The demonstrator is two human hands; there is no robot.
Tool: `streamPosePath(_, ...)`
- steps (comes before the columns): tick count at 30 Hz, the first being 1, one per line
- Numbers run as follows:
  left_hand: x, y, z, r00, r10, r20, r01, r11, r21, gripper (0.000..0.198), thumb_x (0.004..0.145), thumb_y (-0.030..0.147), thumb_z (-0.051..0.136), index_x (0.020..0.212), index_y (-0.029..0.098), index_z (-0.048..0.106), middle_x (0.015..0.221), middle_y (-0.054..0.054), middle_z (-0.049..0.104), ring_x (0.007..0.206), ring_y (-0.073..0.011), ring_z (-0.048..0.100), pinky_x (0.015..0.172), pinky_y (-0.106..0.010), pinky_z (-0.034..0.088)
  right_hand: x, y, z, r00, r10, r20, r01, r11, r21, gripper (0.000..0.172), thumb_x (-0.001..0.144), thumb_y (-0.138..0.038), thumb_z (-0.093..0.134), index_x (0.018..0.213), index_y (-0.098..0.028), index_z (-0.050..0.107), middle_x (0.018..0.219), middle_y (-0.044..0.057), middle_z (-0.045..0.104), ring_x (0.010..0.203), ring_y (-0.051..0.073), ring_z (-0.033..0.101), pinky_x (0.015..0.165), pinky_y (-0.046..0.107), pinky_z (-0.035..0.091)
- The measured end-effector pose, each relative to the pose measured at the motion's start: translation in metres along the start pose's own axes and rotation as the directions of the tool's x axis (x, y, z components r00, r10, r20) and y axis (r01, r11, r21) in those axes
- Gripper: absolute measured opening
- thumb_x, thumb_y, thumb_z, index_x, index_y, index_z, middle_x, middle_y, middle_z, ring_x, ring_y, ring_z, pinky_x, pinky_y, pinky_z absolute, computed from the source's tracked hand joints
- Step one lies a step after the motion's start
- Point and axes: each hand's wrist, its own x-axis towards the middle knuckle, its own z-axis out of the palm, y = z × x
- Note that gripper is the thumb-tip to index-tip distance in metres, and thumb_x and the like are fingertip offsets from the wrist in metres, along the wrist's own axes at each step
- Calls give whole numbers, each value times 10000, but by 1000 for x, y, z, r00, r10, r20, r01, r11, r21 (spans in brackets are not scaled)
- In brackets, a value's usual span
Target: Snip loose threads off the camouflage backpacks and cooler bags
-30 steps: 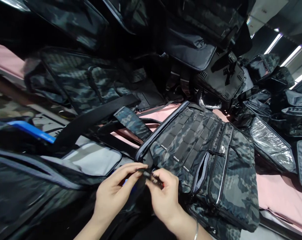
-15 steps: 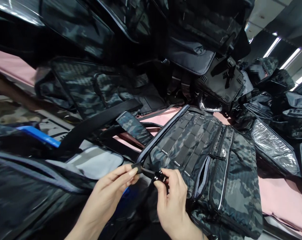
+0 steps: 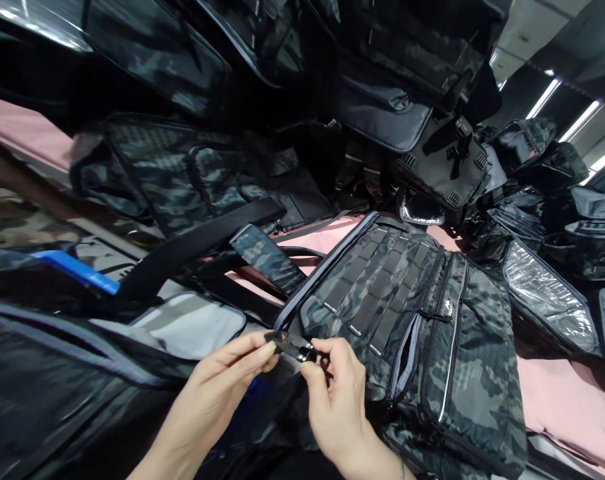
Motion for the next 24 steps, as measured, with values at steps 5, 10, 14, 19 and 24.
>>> streamPosePath(5, 1, 1, -2, 998, -35, 44, 36, 999, -11, 293, 608, 388, 737, 551, 160, 564, 574, 10, 458, 587, -115, 401, 541, -216, 354, -1, 2, 3, 973, -219, -65, 211, 970, -118, 223, 883, -147, 463, 1088, -174, 545, 874, 57, 595, 782, 163, 570, 686, 271, 468)
streamPosePath(10, 3, -4, -5, 996, -30, 89, 29, 1000, 5, 289, 635, 388, 718, 563, 155, 563, 580, 12, 451, 592, -111, 396, 550, -217, 353, 1, 2, 2, 941, -328, -76, 307, 929, -206, 200, 905, -144, 453, 1079, -155, 550, 872, 75, 611, 796, 177, 571, 710, 295, 462)
streamPosePath(14, 5, -6, -8, 995, -14, 99, 13, 1000, 9, 290, 634, 383, 729, 564, 151, 570, 582, 14, 457, 585, -103, 399, 543, -212, 351, 2, 3, 0, 952, -297, -69, 279, 941, -194, 161, 907, -153, 464, 1022, -168, 575, 836, 55, 618, 762, 165, 576, 693, 280, 450)
streamPosePath(19, 6, -7, -10, 992, -111, 61, 119, 983, -140, 303, 550, 375, 798, 598, 144, 607, 660, -14, 543, 608, -109, 445, 559, -221, 403, 0, 6, -4, 991, -93, -98, 90, 995, -35, 135, 888, -178, 502, 990, -214, 584, 827, 7, 605, 720, 129, 568, 638, 224, 441)
streamPosePath(24, 7, -13, -11, 985, -161, 61, 171, 964, -203, 334, 506, 378, 833, 648, 140, 645, 664, -12, 553, 600, -96, 450, 562, -212, 419, -1, 6, -4, 1000, -29, -5, 29, 1000, 1, 173, 873, -203, 522, 1035, -216, 581, 830, 3, 595, 677, 123, 546, 602, 222, 429)
